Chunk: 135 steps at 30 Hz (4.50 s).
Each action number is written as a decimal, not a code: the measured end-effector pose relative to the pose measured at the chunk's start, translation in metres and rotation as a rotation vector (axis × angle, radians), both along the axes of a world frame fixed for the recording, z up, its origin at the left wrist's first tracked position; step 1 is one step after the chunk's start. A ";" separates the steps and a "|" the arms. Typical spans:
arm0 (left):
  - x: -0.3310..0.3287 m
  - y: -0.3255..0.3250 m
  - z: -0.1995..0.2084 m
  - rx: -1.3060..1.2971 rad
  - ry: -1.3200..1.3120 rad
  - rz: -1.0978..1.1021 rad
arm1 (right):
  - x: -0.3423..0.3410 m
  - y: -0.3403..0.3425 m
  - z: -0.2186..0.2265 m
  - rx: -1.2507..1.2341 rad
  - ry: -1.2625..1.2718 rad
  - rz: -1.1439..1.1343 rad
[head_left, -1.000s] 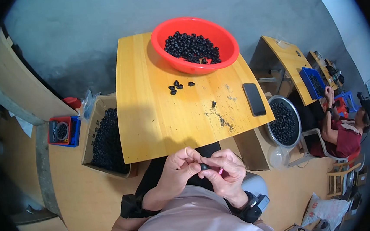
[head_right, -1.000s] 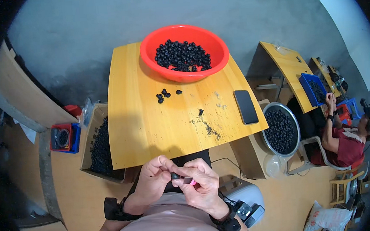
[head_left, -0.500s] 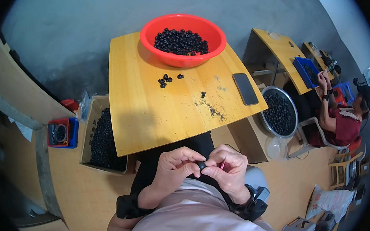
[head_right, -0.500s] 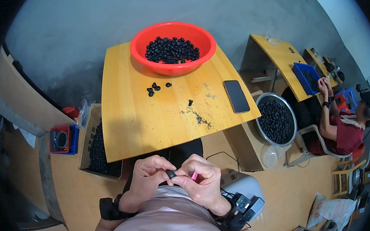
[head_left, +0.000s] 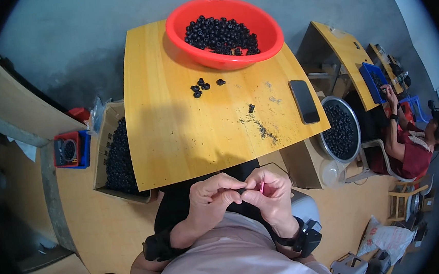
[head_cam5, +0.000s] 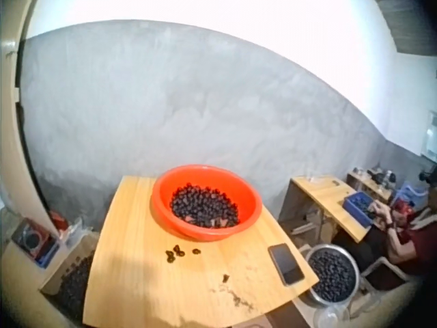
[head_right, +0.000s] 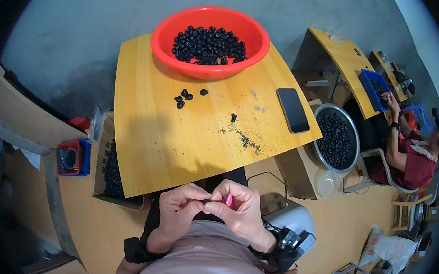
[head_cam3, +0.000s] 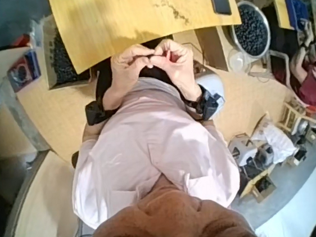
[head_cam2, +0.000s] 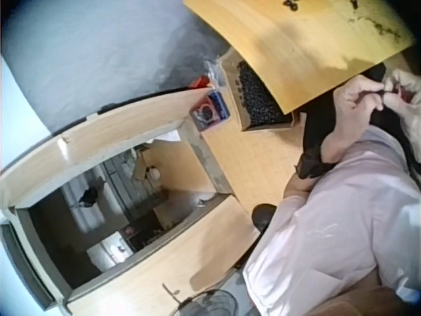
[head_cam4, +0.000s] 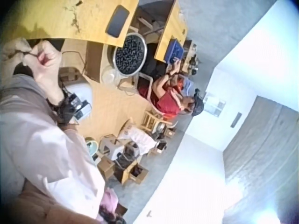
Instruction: Sorting and processing small black parts on a table using a small hand tool.
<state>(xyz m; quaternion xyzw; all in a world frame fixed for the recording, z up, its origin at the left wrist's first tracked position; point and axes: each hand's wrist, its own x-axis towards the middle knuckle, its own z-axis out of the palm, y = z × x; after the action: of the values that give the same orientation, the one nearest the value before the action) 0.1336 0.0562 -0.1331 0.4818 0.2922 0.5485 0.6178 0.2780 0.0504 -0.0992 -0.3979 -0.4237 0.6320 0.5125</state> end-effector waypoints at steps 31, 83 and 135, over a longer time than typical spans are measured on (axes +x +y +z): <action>-0.011 0.010 -0.010 -0.532 -0.696 -0.308 | -0.010 0.014 -0.017 0.250 -0.143 0.017; -0.147 0.036 -0.011 -0.024 0.134 0.694 | -0.071 0.188 -0.067 0.508 -1.351 0.001; -0.018 0.027 0.001 -0.385 -0.390 -0.251 | 0.025 0.034 0.004 -0.011 -0.251 0.013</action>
<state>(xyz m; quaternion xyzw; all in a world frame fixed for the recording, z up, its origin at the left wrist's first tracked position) 0.1157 0.0828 -0.1320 0.2738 0.2048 0.4847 0.8051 0.3032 0.0843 -0.0949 -0.4739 -0.4835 0.5828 0.4494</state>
